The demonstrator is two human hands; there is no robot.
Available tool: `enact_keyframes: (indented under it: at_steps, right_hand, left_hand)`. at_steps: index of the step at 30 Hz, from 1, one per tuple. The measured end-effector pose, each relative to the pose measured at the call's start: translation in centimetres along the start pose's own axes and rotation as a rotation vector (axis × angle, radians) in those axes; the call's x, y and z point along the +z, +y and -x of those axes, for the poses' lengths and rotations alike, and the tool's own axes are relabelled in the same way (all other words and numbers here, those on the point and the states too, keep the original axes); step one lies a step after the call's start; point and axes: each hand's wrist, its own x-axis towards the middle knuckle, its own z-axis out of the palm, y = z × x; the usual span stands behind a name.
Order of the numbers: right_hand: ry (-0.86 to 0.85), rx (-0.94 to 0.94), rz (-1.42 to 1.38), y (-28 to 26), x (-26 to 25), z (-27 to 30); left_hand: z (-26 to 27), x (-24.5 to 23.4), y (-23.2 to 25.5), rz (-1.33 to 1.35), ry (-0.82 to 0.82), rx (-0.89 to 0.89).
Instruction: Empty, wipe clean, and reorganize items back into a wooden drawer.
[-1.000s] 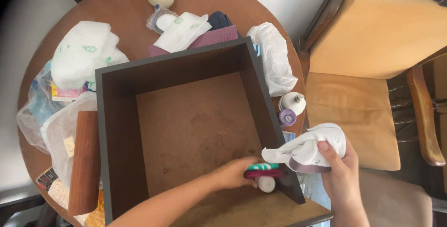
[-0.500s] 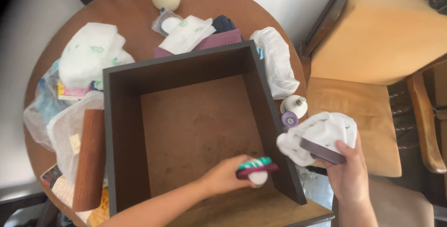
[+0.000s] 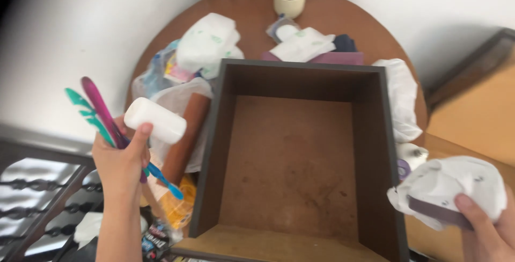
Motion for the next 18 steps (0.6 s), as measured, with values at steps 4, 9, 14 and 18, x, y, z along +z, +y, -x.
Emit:
enact_keyframes:
  at_steps: [4, 9, 14, 18]
  right_hand:
    - [-0.042, -0.051, -0.064, 6.1, -1.8, -1.0]
    - [-0.057, -0.062, 0.012, 3.8, 2.1, 0.4]
    - [-0.091, -0.194, 0.126, -1.6, 7.6, 2.5]
    - [-0.041, -0.159, 0.255, 1.6, 5.9, 1.8]
  left_hand:
    - [-4.6, -3.8, -6.5, -0.176, 0.186, -0.174]
    - [-10.9, -3.5, -14.9, -0.44, 0.117, 0.087]
    - [-12.7, -0.3, -17.5, -0.377, -0.01, -0.093]
    - [-13.0, -0.5, -17.7, -0.35, -0.172, -0.077]
